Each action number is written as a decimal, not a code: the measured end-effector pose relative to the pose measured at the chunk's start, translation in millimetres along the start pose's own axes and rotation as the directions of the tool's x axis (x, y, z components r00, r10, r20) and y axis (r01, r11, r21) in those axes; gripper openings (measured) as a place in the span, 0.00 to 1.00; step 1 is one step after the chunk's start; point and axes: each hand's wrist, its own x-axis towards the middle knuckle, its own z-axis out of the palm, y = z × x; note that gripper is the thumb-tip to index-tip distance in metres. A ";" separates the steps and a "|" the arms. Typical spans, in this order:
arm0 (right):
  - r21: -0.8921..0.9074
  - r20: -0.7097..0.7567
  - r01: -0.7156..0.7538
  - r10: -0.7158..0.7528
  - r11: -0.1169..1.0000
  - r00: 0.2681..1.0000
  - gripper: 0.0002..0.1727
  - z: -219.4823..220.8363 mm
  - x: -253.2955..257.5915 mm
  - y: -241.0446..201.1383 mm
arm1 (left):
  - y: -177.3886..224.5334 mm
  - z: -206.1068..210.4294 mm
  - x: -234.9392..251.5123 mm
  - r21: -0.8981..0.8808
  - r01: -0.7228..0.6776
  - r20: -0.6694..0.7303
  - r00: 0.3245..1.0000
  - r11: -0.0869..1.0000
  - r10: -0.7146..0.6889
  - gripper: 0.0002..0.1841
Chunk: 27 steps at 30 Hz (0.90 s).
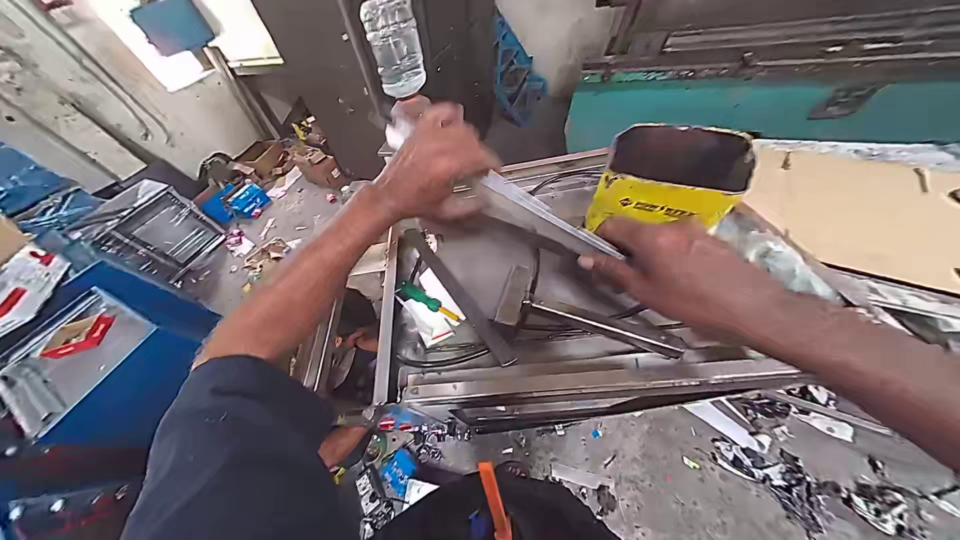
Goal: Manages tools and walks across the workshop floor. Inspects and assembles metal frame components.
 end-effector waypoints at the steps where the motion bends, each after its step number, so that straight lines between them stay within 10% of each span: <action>1: 0.075 -0.044 -0.001 0.005 0.997 0.999 0.12 -4.7 0.6 -3.8 | 2.2 -9.9 3.8 0.088 0.050 -0.115 0.993 0.995 -0.040 0.26; 5: 0.337 -0.154 -0.110 0.170 0.935 0.973 0.18 -38.6 -4.5 -9.6 | 30.6 -36.3 -4.5 0.126 0.176 -0.341 0.932 0.976 -0.123 0.30; 8: 0.357 -0.278 -0.161 0.269 0.920 0.922 0.23 -84.6 -16.6 6.0 | 60.6 -41.8 -39.8 -0.126 0.157 0.187 0.973 0.980 -0.132 0.22; 11: 0.265 -0.271 -0.214 0.286 0.940 0.919 0.21 -98.6 -7.0 23.1 | 61.6 -26.3 -80.2 -0.240 0.310 0.674 0.735 0.920 -0.072 0.27; 18: -0.270 -0.204 -0.163 0.109 0.949 0.973 0.18 -54.7 10.8 33.0 | 67.4 -30.6 -121.9 -0.205 0.335 0.603 0.783 0.920 -0.151 0.20; 27: -0.165 -0.287 -0.289 0.235 0.943 0.929 0.21 -82.5 10.7 40.2 | 70.0 -22.7 -91.8 -0.135 0.233 0.828 0.560 0.963 -0.020 0.11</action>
